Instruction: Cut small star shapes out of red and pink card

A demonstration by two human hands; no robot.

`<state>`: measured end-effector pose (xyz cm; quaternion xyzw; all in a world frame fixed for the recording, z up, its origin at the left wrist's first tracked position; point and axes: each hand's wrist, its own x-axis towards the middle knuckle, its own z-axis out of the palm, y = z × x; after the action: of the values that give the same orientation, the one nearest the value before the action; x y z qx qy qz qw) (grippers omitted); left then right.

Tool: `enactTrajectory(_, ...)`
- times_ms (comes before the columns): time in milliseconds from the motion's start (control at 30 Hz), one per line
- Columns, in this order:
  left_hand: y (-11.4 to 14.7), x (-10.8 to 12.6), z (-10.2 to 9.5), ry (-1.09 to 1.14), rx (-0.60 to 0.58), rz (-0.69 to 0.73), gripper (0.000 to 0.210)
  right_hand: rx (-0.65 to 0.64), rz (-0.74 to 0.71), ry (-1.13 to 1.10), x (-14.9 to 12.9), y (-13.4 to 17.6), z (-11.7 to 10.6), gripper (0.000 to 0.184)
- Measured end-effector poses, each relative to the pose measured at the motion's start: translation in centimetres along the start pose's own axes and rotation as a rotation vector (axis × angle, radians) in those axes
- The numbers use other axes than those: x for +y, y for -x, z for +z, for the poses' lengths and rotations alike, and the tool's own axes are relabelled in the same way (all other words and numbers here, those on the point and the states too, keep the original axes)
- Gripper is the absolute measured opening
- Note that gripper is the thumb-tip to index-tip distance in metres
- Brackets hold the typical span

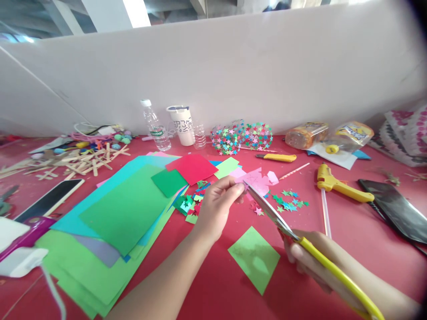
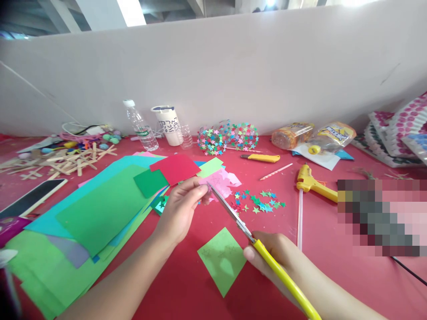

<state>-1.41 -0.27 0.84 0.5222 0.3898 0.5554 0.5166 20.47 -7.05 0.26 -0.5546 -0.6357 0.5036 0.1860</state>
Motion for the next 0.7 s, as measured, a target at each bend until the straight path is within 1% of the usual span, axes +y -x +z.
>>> enactTrajectory(100,-0.1,-0.1,-0.1,-0.013,-0.019,0.009,0.022,0.002,0.012,-0.003,0.2,-0.3,0.0,0.071)
enactTrajectory(267,0.0,-0.2,-0.2,-0.001,-0.029,-0.008,0.022,0.023,-0.004,0.002,-0.2,0.0,0.0,0.070)
enactTrajectory(467,0.0,0.2,-0.1,0.038,-0.019,-0.030,0.022,0.083,-0.035,-0.004,-0.6,0.5,0.1,0.070)
enactTrajectory(700,-0.2,0.1,-0.4,0.018,0.002,-0.008,0.019,0.000,0.003,-0.017,-1.1,0.2,-0.2,0.073)
